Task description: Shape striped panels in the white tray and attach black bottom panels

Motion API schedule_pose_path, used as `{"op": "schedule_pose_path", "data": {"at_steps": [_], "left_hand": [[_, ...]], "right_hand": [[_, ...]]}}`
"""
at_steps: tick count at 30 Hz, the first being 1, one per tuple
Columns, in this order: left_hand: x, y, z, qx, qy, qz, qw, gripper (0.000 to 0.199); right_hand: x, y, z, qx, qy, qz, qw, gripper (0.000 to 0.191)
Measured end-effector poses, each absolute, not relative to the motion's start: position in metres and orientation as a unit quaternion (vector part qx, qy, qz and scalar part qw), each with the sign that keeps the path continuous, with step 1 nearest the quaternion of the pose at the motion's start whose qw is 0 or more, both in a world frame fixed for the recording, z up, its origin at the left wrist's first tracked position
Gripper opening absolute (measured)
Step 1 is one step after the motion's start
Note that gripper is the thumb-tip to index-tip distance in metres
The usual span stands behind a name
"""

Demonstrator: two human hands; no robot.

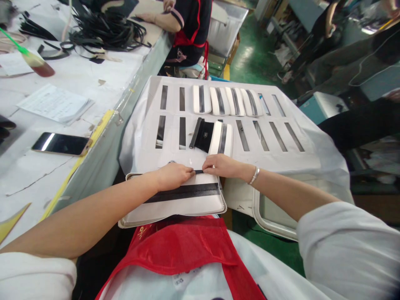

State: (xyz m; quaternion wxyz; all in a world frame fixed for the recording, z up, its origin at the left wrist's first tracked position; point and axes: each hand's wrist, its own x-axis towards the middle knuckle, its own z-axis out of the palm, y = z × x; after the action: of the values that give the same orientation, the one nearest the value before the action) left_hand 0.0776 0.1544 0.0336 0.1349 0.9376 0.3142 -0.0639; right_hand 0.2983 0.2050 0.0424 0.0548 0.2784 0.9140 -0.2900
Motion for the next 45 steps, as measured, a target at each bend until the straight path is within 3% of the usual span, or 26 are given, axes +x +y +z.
{"op": "schedule_pose_path", "data": {"at_steps": [4,7,11,18,29,37,45], "left_hand": [[0.077,0.154,0.036,0.942,0.302,-0.072,0.125,0.035],[0.075,0.157,0.037,0.937,0.305,-0.055,0.158,0.037],[0.053,0.166,0.041,0.914,0.292,-0.024,0.281,0.036],[-0.028,0.16,0.045,0.827,0.377,0.002,0.417,0.049],[-0.024,0.156,0.045,0.872,0.329,-0.004,0.363,0.049],[-0.094,0.144,0.041,0.713,0.453,0.066,0.532,0.044],[-0.091,0.123,0.029,0.749,0.491,0.157,0.416,0.032]], "right_hand": [[0.292,0.235,0.024,0.294,0.809,-0.502,0.091,0.018],[0.285,0.241,0.013,0.275,0.784,-0.547,0.103,0.027],[0.267,0.24,0.009,0.27,0.755,-0.587,0.114,0.03],[0.238,0.241,0.01,0.268,0.734,-0.612,0.124,0.033],[0.206,0.233,0.008,0.261,0.727,-0.625,0.113,0.033],[0.179,0.231,0.012,0.244,0.727,-0.631,0.115,0.033],[0.176,0.227,0.015,0.256,0.72,-0.635,0.115,0.035]]}}
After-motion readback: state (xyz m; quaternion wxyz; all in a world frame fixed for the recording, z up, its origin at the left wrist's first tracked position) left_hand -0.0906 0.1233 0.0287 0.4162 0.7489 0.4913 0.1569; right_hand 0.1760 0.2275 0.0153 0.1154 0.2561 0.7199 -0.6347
